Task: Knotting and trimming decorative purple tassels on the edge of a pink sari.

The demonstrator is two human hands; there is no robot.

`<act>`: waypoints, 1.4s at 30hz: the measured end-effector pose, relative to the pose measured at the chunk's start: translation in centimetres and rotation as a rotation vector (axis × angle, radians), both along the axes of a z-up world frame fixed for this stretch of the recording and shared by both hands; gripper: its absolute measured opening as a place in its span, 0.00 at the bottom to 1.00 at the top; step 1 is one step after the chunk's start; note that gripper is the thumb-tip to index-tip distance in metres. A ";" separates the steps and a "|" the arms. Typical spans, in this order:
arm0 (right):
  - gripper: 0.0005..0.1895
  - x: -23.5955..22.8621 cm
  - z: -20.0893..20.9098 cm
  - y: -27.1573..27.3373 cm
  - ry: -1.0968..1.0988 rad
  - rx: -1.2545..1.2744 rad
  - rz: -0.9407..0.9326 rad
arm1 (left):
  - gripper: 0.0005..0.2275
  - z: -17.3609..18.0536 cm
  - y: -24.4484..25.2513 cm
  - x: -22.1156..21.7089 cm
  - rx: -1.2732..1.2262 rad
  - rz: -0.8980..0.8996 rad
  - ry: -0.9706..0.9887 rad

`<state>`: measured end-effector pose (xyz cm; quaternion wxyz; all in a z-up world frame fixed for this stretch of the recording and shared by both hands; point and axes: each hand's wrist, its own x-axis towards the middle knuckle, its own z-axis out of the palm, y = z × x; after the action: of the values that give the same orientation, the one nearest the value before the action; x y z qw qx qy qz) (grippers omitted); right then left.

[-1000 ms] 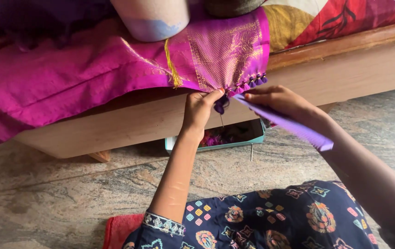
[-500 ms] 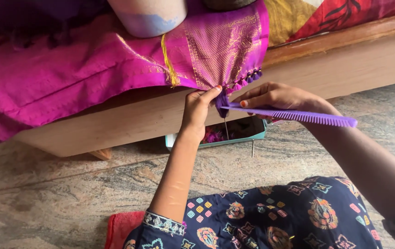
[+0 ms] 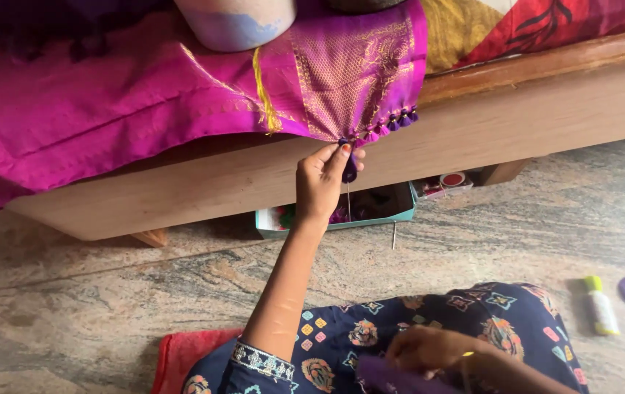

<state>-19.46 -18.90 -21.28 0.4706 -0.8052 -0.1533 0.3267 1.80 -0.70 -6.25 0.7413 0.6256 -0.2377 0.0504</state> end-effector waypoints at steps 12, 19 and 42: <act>0.14 15.0 18.9 4.9 -0.223 0.838 -0.842 | 0.11 2.5 0.0 -4.5 0.129 0.207 -0.106; 0.10 18.0 17.4 6.9 -0.310 0.757 -0.862 | 0.09 3.0 0.3 -4.2 0.416 0.428 -0.168; 0.17 16.3 15.1 5.0 -0.272 0.855 -0.670 | 0.10 1.6 0.8 -0.1 -0.001 -0.081 0.232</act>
<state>-3.19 -13.91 -6.20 0.8093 -0.5823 -0.0671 -0.0389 1.73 0.12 -4.67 0.7655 0.6169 -0.1752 -0.0522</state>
